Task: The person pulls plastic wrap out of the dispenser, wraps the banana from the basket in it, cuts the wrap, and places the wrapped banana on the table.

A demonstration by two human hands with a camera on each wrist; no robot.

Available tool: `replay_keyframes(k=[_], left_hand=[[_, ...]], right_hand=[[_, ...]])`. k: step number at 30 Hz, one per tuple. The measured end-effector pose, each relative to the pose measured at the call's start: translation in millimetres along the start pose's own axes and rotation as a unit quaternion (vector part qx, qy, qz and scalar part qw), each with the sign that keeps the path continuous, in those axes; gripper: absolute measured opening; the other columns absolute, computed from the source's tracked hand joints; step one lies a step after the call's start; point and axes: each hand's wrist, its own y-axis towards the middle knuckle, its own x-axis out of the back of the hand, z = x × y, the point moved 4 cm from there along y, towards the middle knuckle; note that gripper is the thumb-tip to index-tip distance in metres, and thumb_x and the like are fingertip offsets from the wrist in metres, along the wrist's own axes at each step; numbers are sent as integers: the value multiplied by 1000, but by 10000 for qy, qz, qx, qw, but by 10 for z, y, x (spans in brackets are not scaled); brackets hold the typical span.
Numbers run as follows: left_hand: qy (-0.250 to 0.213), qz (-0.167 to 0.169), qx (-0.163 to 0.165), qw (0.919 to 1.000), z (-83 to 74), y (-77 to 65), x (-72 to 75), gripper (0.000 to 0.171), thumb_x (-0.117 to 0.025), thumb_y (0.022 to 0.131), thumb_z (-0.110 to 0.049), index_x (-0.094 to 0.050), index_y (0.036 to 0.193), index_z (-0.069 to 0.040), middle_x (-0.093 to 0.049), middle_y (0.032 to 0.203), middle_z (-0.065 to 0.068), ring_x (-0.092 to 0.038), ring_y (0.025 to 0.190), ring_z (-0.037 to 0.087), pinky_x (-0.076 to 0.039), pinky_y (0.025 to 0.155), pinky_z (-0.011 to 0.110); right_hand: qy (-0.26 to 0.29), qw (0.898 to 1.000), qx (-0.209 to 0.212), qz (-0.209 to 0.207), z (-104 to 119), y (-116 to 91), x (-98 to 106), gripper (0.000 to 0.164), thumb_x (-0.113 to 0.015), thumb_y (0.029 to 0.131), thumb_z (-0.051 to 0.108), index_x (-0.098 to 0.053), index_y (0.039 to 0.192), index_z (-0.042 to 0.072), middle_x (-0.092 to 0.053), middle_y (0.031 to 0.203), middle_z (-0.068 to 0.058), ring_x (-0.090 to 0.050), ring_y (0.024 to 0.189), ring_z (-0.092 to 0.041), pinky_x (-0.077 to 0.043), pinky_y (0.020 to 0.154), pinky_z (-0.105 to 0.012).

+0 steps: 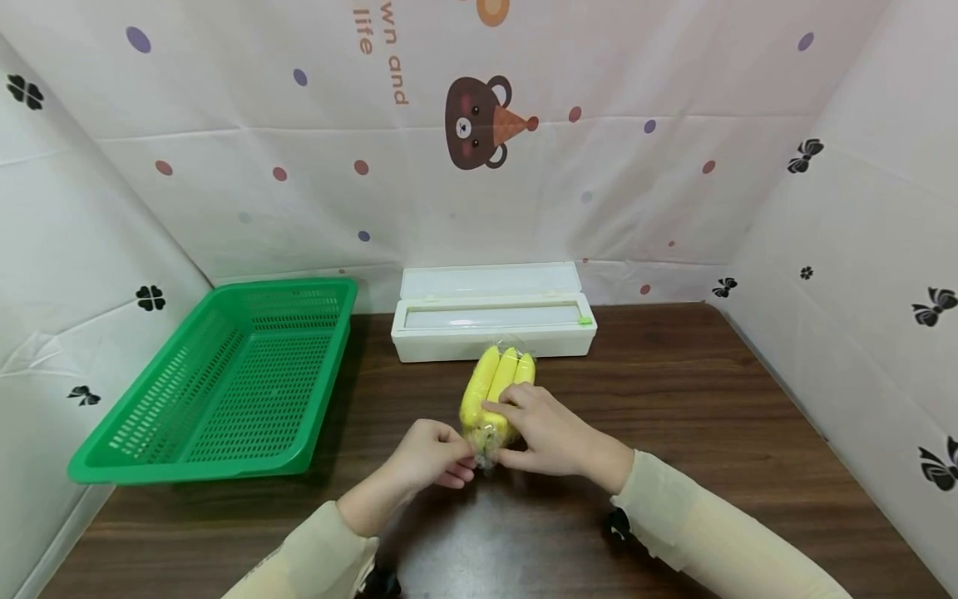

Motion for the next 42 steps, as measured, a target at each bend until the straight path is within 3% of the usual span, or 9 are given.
replay_keyframes(k=[5, 13, 18, 24, 28, 31, 38, 42], left_hand=[[-319, -112, 120, 9994, 27, 19, 10, 19, -61, 85, -10, -64, 85, 9, -69, 74, 13, -65, 58, 12, -57, 59, 32], [-553, -1, 255, 9981, 66, 30, 13, 23, -60, 89, -15, -64, 90, 8, -69, 76, 10, -66, 63, 13, -58, 61, 32], [-506, 93, 285, 9983, 77, 33, 5, 23, -61, 88, -17, -64, 92, 6, -69, 79, 10, -66, 64, 13, -57, 61, 31], [-558, 170, 358, 9977, 94, 42, 0, 22, -63, 85, -16, -63, 93, 4, -69, 83, 12, -66, 65, 13, -57, 62, 31], [-755, 238, 457, 9958, 103, 52, 1, 22, -62, 86, -16, -63, 95, 5, -69, 84, 12, -66, 67, 13, -57, 64, 31], [-927, 355, 485, 9939, 115, 57, -6, 25, -59, 88, -16, -62, 99, 6, -70, 86, 11, -67, 70, 14, -58, 67, 32], [-1474, 446, 632, 9860, 151, 62, -45, 28, -61, 89, -20, -61, 103, 4, -69, 84, 4, -67, 74, 14, -57, 72, 32], [-1743, 428, 732, 9810, 146, 40, -78, 29, -60, 88, -20, -60, 105, 3, -68, 86, 4, -67, 76, 14, -57, 74, 32]], right_hand=[[225, 9996, -5, -158, 25, -15, 28, 66, -67, 80, 44, -48, 135, 13, -57, 110, 3, -51, 102, -11, -42, 95, -36], [146, 9959, 431, -784, 115, -23, 110, 74, -71, 74, 47, -49, 135, 13, -55, 120, -2, -52, 111, -15, -43, 94, -38], [85, 9877, 985, -1213, 187, -7, 159, 57, -68, 79, 41, -55, 129, 17, -56, 127, -6, -51, 117, -17, -44, 93, -39], [-340, 9633, 1776, -1985, 267, -7, 232, 33, -73, 80, 24, -67, 113, 20, -60, 121, -7, -55, 111, -20, -46, 90, -38], [-1006, 9320, 2143, -2743, 314, -45, 251, 17, -68, 86, 21, -72, 103, 21, -61, 104, -5, -55, 94, -21, -46, 80, -35], [-1375, 9085, 2352, -3168, 344, -70, 250, 18, -57, 94, 19, -74, 100, 18, -61, 93, -1, -53, 81, -17, -44, 70, -30], [-1460, 8925, 2687, -3317, 365, -111, 231, 23, -49, 96, 5, -72, 96, 8, -68, 89, -1, -58, 76, -14, -44, 65, -25], [-1555, 8864, 2777, -3361, 353, -135, 198, 20, -53, 95, 10, -73, 93, 7, -69, 90, -2, -60, 78, -15, -46, 67, -26]])
